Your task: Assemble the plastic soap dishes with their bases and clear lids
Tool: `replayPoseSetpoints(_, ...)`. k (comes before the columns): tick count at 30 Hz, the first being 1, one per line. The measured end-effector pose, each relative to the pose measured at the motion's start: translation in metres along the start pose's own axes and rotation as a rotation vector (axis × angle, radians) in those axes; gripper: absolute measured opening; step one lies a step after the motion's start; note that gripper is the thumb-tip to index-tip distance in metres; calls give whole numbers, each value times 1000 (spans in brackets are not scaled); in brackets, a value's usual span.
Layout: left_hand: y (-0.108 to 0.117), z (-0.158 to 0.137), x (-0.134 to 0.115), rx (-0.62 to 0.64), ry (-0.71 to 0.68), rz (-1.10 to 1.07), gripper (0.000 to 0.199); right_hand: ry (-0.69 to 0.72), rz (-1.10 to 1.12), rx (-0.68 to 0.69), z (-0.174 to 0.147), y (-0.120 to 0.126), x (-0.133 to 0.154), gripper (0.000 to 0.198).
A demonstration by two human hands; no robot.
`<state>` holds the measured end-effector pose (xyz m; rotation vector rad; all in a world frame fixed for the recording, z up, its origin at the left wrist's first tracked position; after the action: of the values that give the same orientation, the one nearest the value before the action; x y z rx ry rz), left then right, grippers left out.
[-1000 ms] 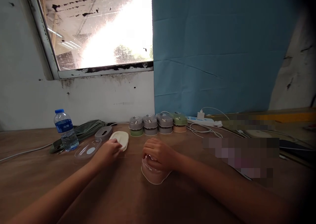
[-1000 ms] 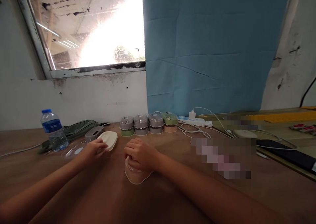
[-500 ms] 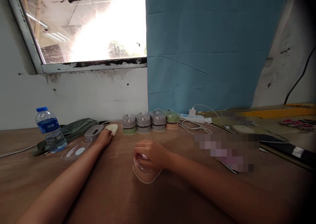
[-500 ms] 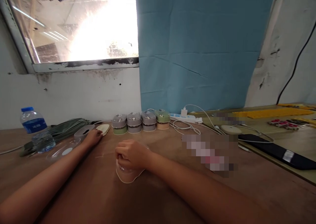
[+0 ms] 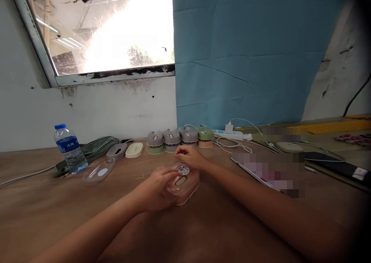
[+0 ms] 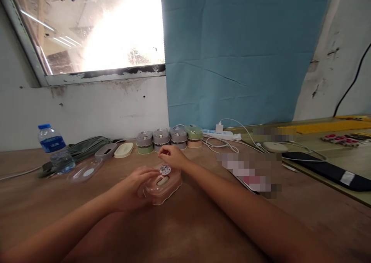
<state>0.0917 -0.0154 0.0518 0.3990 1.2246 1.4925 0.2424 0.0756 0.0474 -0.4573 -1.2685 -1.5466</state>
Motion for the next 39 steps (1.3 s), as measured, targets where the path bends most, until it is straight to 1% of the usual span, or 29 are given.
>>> replayPoseSetpoints(2, -2, -6, -1, -21, 31, -17, 49, -22, 66, 61, 3, 1, -10, 7)
replayPoseSetpoints(4, 1, -11, 5, -73, 82, -36, 41, -28, 134, 131, 3, -1, -14, 11)
replayPoseSetpoints(8, 15, -24, 22, -211, 180, -94, 30, -17, 248, 192, -2, -9, -14, 34)
replayPoseSetpoints(11, 23, -37, 37, -315, 262, -129, 29, -18, 272, 203, -6, -19, -14, 54)
replayPoseSetpoints(13, 28, -47, 49, -397, 331, -120, 29, -37, 271, 194, -8, -24, -17, 63)
replayPoseSetpoints(15, 32, -58, 63, -485, 415, -121, 33, -73, 279, 178, -10, -27, -23, 63)
replayPoseSetpoints(16, 34, -62, 70, -511, 468, -140, 35, -96, 288, 175, -10, -29, -26, 59)
replayPoseSetpoints(18, 35, -70, 84, -503, 573, -201, 38, -147, 311, 180, -11, -30, -34, 45)
replayPoseSetpoints(19, 35, -72, 88, -477, 600, -212, 36, -173, 323, 186, -11, -30, -37, 36)
replayPoseSetpoints(20, 36, -73, 90, -440, 597, -195, 34, -197, 335, 192, -11, -30, -41, 28)
replayPoseSetpoints(22, 38, -72, 88, -348, 517, -74, 30, -235, 356, 194, -11, -30, -46, 20)
replayPoseSetpoints(24, 37, -69, 80, -233, 420, 99, 31, -261, 373, 189, -10, -31, -48, 17)
replayPoseSetpoints(26, 32, -67, 73, -133, 370, 241, 31, -280, 387, 189, -10, -31, -49, 17)
replayPoseSetpoints(29, 22, -62, 67, -68, 309, 366, 26, -304, 404, 194, -9, -32, -50, 17)
replayPoseSetpoints(32, 17, -58, 67, -72, 263, 386, 24, -324, 417, 200, -8, -33, -52, 17)
replayPoseSetpoints(34, 22, -58, 70, -121, 272, 428, 24, -337, 423, 203, -8, -33, -53, 16)
replayPoseSetpoints(36, 34, -61, 75, -190, 321, 523, 24, -344, 425, 202, -8, -33, -54, 16)
replayPoseSetpoints(39, 61, -73, 87, -267, 452, 701, 26, -347, 420, 198, -7, -33, -55, 16)
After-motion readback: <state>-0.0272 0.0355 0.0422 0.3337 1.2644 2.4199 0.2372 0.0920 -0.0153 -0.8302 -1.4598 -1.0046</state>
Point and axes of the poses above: each hand's wrist, its own z-axis towards the middle knuckle, its own y-axis out of the back of the hand, x = y × z, the point moved 4 cm from there along z, towards the middle knuckle, and after that the axes turned 11 degrees about -y, right-handed, at the moved point
